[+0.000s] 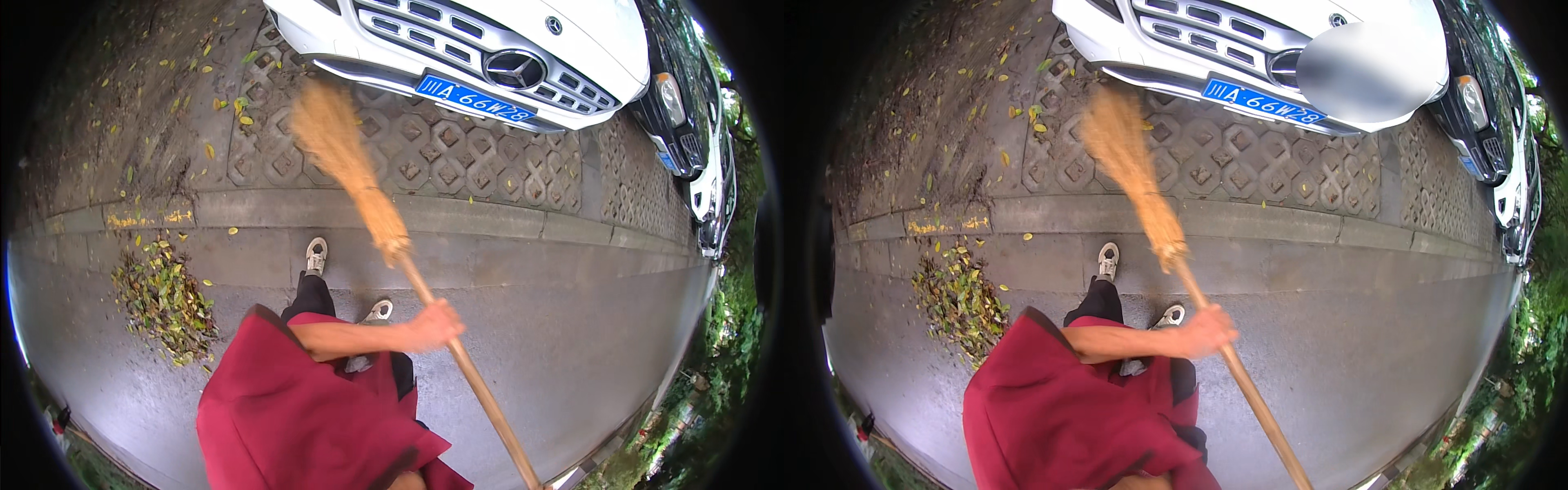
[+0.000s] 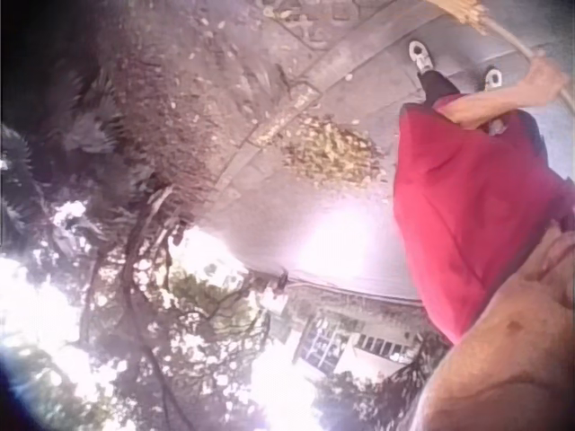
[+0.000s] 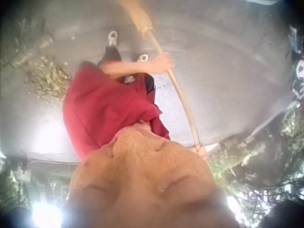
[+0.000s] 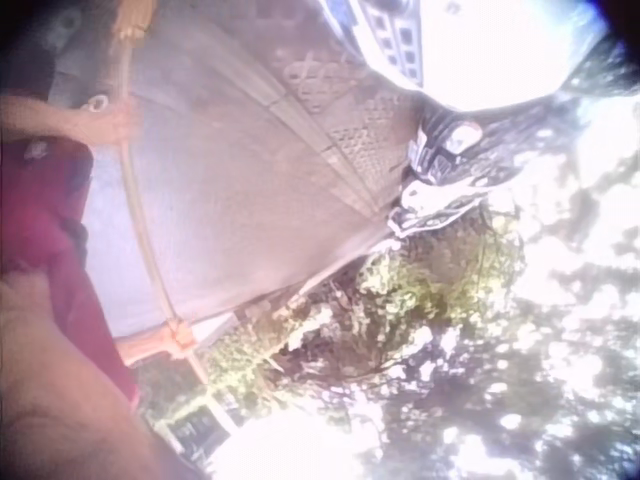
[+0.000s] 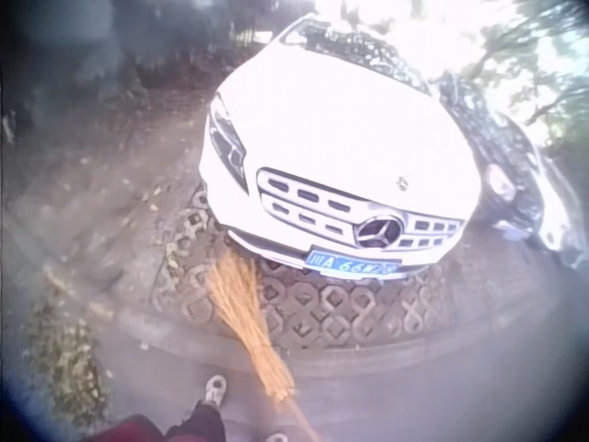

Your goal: The person sweeps fallen leaves off a paved driveway and out from under parked cars using a broom, gathering the leaves into a pile.

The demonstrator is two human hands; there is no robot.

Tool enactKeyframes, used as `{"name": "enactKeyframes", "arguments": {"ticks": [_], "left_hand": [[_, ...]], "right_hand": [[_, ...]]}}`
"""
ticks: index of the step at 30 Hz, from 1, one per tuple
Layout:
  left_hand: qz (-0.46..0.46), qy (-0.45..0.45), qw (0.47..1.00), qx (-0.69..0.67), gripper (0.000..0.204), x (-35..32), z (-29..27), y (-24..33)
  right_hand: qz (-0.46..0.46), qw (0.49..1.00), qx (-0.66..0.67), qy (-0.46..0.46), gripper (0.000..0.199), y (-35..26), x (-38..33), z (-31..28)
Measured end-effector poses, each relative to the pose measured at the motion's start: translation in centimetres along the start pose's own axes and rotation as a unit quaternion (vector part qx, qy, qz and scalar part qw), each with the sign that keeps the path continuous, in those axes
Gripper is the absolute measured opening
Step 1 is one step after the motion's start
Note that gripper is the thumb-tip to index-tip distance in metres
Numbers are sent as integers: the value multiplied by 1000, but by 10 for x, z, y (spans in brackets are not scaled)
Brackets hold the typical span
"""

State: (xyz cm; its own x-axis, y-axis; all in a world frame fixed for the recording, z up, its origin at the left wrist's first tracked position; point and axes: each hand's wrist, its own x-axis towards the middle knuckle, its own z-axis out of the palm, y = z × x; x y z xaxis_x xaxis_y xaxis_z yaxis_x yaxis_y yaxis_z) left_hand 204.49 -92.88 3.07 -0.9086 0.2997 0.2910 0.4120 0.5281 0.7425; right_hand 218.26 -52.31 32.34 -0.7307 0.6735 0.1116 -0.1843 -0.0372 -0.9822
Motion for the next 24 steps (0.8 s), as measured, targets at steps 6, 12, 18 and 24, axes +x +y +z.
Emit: {"name": "enactKeyframes", "arguments": {"ticks": [6,12,18,24], "left_hand": [[25,86,994,-69,12,51,52,-4],[-54,85,995,-2,12,33,33,-1],[18,129,991,4,6,65,5,-33],[-75,127,985,91,8,-15,19,-111]], "right_hand": [[-25,997,-21,-77,38,-28,2,64],[-12,995,6,-104,40,-11,42,74],[-3,997,5,-71,39,11,47,53],[74,974,93,-194,40,51,28,166]]}}
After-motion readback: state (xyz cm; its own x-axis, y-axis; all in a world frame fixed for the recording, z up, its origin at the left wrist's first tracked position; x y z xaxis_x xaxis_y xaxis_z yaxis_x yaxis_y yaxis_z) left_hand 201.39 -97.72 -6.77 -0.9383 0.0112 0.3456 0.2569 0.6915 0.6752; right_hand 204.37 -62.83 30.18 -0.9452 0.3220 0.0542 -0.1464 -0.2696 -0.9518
